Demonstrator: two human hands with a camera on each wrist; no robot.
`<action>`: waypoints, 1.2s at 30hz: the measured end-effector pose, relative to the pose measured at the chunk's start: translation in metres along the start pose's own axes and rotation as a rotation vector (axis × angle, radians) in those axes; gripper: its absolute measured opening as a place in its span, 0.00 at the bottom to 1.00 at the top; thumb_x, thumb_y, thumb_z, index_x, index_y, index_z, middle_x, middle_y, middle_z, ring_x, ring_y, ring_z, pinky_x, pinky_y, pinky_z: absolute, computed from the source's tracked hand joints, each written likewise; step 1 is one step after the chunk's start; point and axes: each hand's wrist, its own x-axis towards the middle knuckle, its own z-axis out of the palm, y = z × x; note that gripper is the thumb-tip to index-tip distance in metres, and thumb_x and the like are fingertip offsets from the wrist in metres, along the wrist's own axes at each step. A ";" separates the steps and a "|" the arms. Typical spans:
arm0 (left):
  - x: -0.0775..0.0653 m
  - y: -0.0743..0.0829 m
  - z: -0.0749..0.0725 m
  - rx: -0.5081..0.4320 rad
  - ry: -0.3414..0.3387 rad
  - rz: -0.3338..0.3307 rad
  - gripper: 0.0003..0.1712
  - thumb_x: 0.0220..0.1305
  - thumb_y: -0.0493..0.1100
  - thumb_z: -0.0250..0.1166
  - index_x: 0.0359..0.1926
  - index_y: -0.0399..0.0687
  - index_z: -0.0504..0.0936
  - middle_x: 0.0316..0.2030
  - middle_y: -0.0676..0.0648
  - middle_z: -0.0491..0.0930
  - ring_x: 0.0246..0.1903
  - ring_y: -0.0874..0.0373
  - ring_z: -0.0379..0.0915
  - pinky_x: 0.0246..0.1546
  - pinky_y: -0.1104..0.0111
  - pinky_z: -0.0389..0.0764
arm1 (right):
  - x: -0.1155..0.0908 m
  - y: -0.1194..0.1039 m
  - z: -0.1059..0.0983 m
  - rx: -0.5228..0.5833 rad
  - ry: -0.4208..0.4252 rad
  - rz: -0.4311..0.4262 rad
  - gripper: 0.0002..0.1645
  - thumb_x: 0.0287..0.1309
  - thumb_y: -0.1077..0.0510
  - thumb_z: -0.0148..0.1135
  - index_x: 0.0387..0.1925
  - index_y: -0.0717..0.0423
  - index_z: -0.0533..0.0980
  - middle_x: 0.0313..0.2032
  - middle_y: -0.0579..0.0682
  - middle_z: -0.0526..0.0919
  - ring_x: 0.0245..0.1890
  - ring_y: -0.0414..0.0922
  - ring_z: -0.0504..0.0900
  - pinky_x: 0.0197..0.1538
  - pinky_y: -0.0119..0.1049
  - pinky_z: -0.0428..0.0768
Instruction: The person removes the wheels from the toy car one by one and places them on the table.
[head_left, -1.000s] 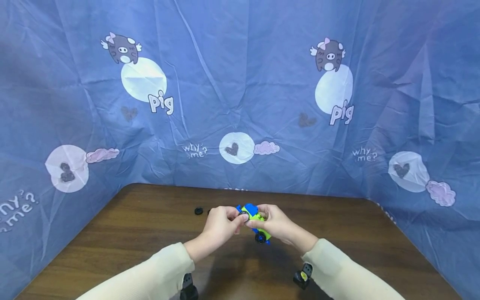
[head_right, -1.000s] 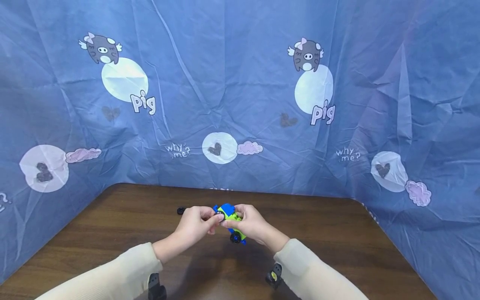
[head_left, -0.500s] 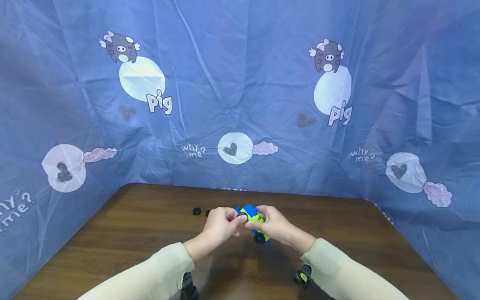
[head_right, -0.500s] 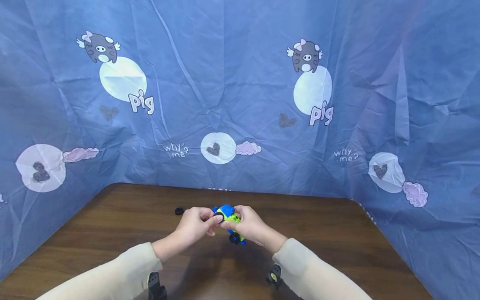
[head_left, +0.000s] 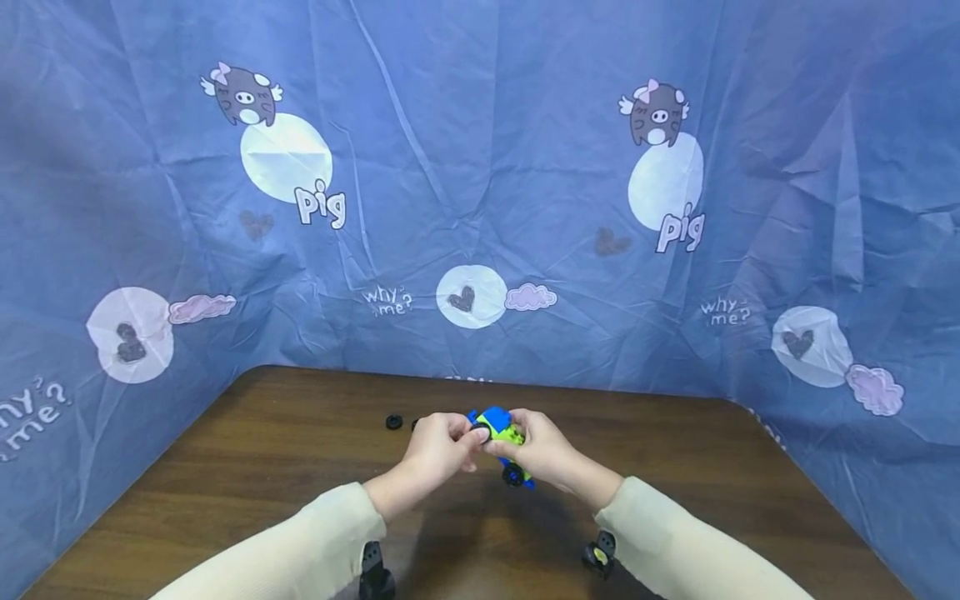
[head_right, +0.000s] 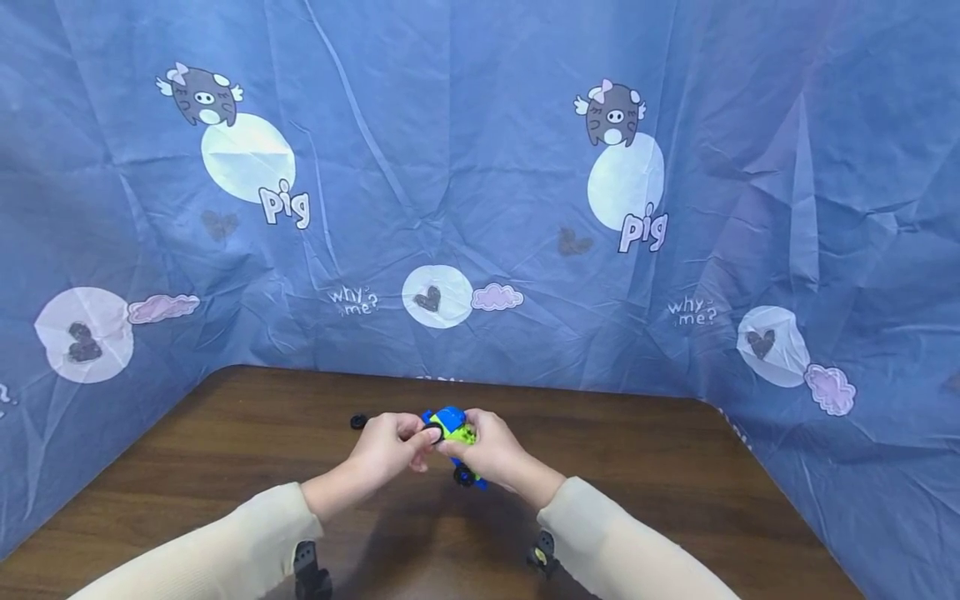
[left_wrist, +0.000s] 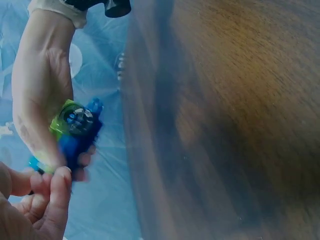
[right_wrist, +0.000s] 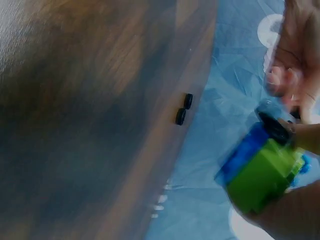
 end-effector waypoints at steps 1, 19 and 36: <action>0.000 0.001 -0.001 -0.003 -0.003 0.002 0.19 0.67 0.47 0.63 0.20 0.41 0.78 0.16 0.49 0.81 0.18 0.61 0.80 0.18 0.72 0.75 | 0.001 0.001 0.002 -0.005 -0.004 -0.004 0.25 0.55 0.56 0.69 0.48 0.68 0.73 0.33 0.51 0.81 0.29 0.41 0.76 0.32 0.32 0.77; 0.006 -0.012 -0.017 -0.082 -0.122 -0.049 0.15 0.71 0.40 0.57 0.30 0.35 0.81 0.20 0.44 0.81 0.23 0.57 0.81 0.33 0.63 0.86 | 0.003 0.007 -0.012 0.256 -0.182 0.125 0.25 0.68 0.56 0.56 0.57 0.67 0.61 0.40 0.56 0.75 0.38 0.46 0.76 0.37 0.34 0.78; 0.019 -0.037 -0.059 -0.088 0.028 -0.139 0.11 0.64 0.36 0.64 0.32 0.28 0.83 0.25 0.36 0.85 0.21 0.58 0.82 0.27 0.68 0.86 | 0.000 0.013 -0.033 0.307 -0.287 0.165 0.39 0.66 0.59 0.57 0.68 0.72 0.50 0.55 0.67 0.74 0.54 0.55 0.76 0.49 0.39 0.80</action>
